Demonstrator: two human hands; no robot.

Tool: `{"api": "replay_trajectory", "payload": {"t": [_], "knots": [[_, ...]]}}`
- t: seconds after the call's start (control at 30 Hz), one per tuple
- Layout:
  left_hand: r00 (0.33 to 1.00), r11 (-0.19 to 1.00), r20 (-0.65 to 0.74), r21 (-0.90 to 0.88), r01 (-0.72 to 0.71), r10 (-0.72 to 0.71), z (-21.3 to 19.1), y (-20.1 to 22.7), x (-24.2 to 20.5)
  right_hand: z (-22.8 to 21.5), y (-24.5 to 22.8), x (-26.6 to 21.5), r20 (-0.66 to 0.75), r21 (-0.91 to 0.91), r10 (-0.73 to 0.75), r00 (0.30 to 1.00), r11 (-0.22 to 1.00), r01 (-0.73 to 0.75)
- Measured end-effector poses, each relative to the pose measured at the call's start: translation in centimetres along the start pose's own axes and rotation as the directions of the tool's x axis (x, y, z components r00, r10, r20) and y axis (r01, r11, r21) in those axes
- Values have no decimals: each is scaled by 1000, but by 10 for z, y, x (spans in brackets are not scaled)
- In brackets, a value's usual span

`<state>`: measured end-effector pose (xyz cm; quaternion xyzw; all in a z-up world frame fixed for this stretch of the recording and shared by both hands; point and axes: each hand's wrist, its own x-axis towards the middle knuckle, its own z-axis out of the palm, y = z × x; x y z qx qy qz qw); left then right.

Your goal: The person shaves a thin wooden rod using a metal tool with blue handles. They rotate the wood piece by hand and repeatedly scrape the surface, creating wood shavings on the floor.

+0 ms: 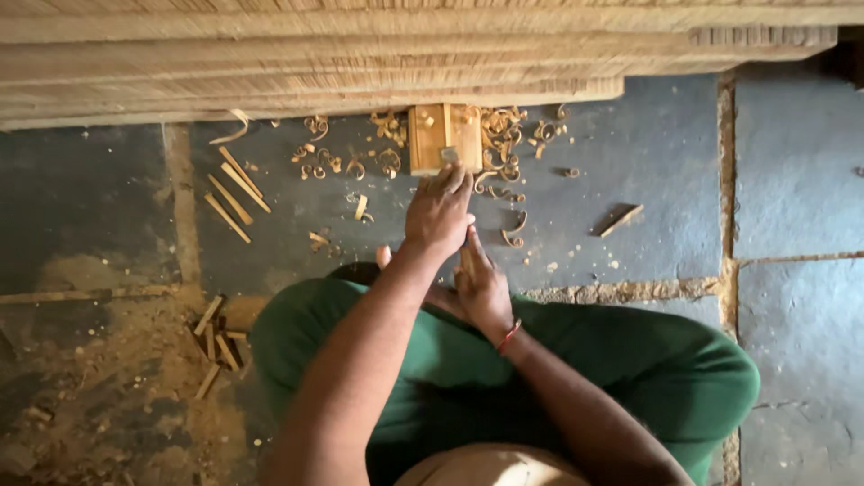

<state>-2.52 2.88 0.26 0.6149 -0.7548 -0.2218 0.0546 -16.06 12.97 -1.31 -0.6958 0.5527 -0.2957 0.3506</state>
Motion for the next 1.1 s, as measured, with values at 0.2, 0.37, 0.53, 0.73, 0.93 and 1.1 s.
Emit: {"api": "replay_trajectory", "payload": {"t": [0.2,0.37,0.53,0.73,0.93,1.1], "knots": [[1000,999,2,53,-11,11,2,-12,21,2,-9,14,1,26,-28,1000,999,28],[999,999,26,29,-39,39,-2,-22,36,8,-7,32,-16,2,-13,1000,1000,13],[987,961,-90,255,-106,133,3,-35,67,22,6,57,-45,-34,18,999,999,-19],[859,980,-501,-90,-177,109,-8,-34,46,-3,13,45,-53,-21,24,998,999,-25],[889,903,-220,-257,345,-402,5,-28,57,-65,34,-10,-103,-91,381,919,916,-391],[912,913,-188,-265,309,-364,8,-38,47,-69,36,-19,-228,-58,213,950,971,-231]]}}
